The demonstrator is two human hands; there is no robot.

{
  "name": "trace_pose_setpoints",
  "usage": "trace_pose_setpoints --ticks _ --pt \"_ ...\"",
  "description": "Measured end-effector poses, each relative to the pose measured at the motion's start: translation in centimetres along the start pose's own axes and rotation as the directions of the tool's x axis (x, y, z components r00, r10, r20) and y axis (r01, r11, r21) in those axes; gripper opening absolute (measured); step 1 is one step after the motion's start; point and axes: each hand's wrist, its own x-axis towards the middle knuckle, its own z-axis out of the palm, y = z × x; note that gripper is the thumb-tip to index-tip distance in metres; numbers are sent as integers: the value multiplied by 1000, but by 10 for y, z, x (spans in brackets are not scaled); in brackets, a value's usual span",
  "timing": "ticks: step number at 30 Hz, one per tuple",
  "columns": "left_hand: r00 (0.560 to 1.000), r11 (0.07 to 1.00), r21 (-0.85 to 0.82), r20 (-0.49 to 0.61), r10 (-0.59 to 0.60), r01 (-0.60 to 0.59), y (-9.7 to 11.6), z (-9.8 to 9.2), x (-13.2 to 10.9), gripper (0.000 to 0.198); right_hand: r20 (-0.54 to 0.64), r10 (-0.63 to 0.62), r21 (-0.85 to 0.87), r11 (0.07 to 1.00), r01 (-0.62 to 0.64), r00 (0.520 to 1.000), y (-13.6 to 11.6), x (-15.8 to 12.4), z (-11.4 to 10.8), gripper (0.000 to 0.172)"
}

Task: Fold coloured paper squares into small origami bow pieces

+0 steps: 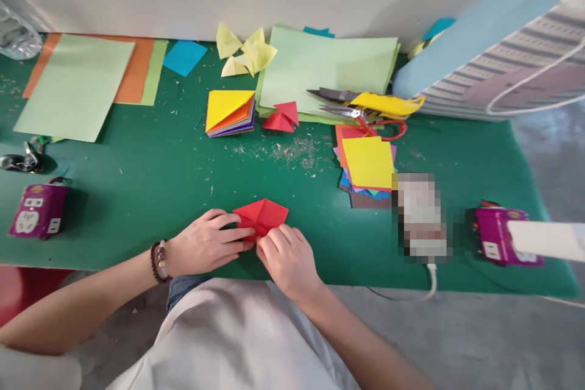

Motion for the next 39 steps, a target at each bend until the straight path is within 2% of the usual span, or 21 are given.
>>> trace_pose_setpoints --ticks 14,20,29,35,39 --pt "1000 999 -40 27 -1 2 1 1 -1 23 70 -10 -58 998 14 997 6 9 -8 22" --pt "1000 1000 -29 3 -10 10 1 3 -1 23 42 -17 -42 999 18 999 7 7 -7 22" --pt "1000 1000 -10 -25 -7 7 1 2 0 21 93 -3 -57 998 9 996 16 8 -8 23" --pt "1000 1000 -20 -12 -10 10 0 2 -2 25 67 21 -84 996 -16 998 38 -2 -17 24" --pt "1000 1000 -18 -15 -17 16 1 1 -1 25 6 43 -12 999 -43 999 30 -3 -18 20"
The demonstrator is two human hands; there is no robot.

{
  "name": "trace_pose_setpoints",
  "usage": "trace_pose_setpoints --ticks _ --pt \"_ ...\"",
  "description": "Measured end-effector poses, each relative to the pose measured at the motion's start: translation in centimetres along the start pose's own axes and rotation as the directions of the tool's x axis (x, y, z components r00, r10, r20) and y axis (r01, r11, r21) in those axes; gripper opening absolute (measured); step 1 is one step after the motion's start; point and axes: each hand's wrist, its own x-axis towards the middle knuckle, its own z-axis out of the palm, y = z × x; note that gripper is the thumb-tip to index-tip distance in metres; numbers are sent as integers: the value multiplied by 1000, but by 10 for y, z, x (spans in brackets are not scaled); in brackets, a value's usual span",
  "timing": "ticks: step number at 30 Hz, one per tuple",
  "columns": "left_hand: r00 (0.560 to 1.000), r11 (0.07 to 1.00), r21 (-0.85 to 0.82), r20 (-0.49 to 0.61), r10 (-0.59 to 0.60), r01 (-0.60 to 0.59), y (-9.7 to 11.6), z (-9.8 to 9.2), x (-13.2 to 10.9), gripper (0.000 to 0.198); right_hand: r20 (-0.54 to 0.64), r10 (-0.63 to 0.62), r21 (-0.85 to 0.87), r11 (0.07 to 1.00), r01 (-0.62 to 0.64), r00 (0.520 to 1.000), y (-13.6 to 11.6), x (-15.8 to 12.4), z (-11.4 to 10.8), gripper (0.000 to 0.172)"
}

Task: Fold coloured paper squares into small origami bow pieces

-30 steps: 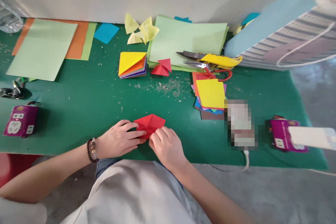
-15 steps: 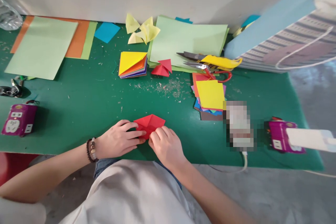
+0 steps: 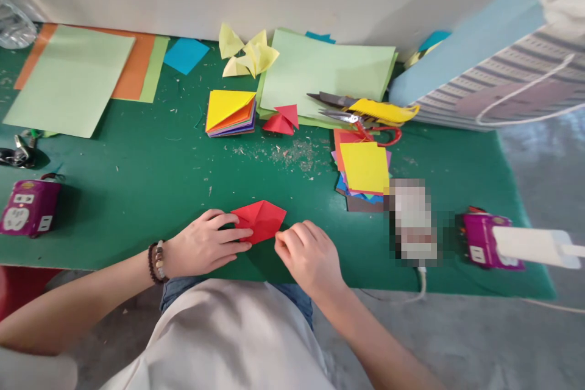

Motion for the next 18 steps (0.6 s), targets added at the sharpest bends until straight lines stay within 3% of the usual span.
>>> trace_pose_setpoints --ticks 4,11,18 --pt "1000 1000 7 -5 -12 12 1 -1 1 22 28 -20 44 999 19 999 -13 2 9 23" --pt "1000 1000 -12 12 -10 10 1 0 1 23 17 7 35 999 -8 1000 -1 0 11 24" --pt "1000 999 -29 24 -13 13 1 0 0 24 6 29 82 996 -30 1000 -10 -4 13 25"
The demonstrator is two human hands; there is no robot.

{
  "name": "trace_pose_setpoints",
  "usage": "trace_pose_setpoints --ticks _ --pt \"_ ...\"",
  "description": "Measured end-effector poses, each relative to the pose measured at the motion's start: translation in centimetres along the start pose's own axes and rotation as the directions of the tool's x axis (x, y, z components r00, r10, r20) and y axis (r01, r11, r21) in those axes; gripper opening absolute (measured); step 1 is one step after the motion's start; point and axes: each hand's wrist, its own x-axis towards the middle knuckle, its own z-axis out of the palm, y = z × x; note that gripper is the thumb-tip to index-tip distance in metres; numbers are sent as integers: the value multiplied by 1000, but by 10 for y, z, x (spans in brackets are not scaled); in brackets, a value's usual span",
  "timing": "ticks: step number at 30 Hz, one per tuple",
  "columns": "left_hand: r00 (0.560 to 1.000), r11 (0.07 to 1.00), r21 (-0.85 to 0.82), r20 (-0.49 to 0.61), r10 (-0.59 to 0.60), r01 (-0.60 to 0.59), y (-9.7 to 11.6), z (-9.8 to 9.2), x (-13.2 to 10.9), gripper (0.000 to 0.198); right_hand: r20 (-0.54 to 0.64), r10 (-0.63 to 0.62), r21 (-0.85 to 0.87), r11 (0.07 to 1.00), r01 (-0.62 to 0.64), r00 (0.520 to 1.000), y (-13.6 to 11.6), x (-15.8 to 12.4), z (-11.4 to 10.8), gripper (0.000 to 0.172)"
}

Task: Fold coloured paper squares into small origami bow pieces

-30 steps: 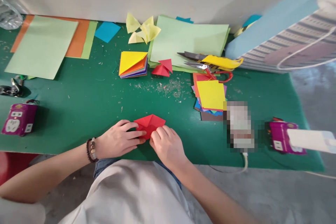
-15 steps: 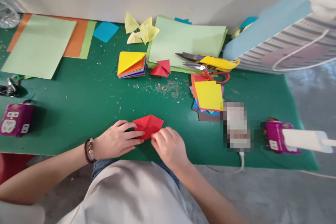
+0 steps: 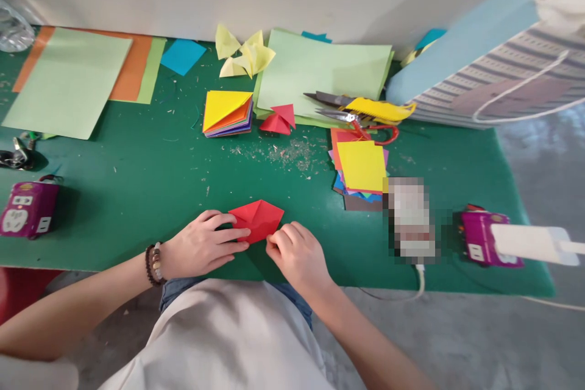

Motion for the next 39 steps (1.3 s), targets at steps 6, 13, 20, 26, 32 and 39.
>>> trace_pose_setpoints --ticks 6,13,20,26,32,39 --pt "1000 1000 -9 -5 -26 26 2 0 0 23 8 9 -47 999 -9 1000 4 5 -1 24" --pt "999 999 -28 -37 -38 37 5 1 0 22 29 -4 -34 999 5 1000 5 3 -1 22" --pt "991 1000 -11 -135 -13 11 -2 4 3 16 -16 158 84 984 -156 987 36 -3 -8 7" --pt "972 996 80 -234 -9 29 -21 -5 10 21 3 -4 152 988 3 1000 53 -1 -7 29" --pt "956 971 176 -271 -113 164 4 4 -1 23 -19 -105 105 989 106 994 45 1 4 20" --pt "978 967 145 -40 -206 210 14 3 -18 38 -95 -166 113 978 176 982 42 -1 1 23"
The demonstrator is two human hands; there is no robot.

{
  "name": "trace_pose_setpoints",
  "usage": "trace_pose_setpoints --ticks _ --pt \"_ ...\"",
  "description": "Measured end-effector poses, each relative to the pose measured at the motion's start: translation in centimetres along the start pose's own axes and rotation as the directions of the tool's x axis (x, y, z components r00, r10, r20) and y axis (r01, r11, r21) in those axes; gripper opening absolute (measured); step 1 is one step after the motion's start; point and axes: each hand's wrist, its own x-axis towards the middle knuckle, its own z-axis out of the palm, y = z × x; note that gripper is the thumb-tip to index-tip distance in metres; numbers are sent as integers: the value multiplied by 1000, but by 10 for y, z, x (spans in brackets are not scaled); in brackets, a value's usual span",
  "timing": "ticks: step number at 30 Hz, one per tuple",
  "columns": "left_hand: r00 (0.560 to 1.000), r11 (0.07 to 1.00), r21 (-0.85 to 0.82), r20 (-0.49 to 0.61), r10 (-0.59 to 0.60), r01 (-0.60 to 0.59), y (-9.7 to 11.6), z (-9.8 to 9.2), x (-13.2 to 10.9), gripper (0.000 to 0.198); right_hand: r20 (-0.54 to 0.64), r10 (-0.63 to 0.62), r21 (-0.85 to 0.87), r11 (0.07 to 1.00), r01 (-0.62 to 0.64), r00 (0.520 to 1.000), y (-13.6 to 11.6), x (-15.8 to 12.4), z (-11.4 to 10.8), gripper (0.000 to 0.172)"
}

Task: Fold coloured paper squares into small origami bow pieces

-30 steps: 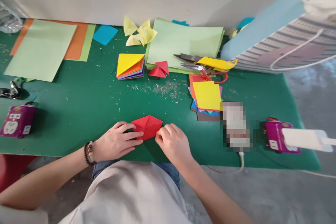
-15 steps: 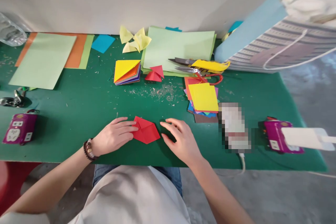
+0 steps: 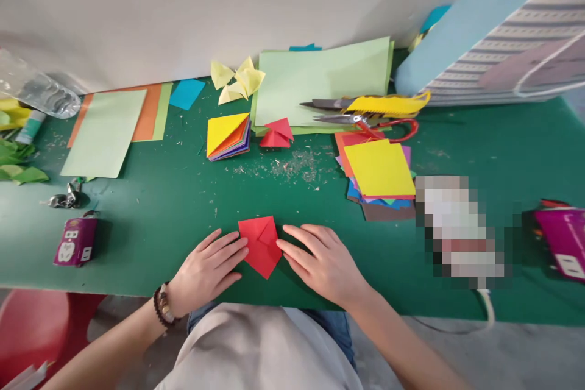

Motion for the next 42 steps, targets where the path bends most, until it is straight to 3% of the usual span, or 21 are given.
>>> trace_pose_setpoints --ticks 3,6,10,14,21,27,31,36,42 --pt "997 1000 -8 75 -4 5 -6 -4 0 45 11 -66 16 998 66 998 -1 1 -2 26" --pt "996 999 -27 82 30 -28 -9 -2 3 53 44 -145 12 989 145 988 1 4 -3 24" --pt "996 997 -42 -61 62 -65 -8 3 14 39 120 -245 9 969 246 962 7 14 -5 25" --pt "978 998 -24 -198 59 -65 -11 4 32 23 179 -263 37 965 261 948 13 25 -8 27" --pt "931 992 4 -345 118 -125 -23 10 47 20 195 -219 77 975 208 956 17 24 -12 35" --pt "914 993 -25 -394 93 -112 -24 12 46 13 125 -193 78 980 184 973 15 21 -9 27" --pt "934 992 -53 -346 87 -112 -23 10 45 17 104 -116 166 981 98 988 13 23 -4 24" --pt "964 989 -126 -261 39 -74 -24 3 47 23 75 89 289 951 -107 993 6 27 3 25" --pt "982 991 -128 -187 22 -46 -26 -4 58 22 102 352 347 864 -365 930 -4 30 6 13"
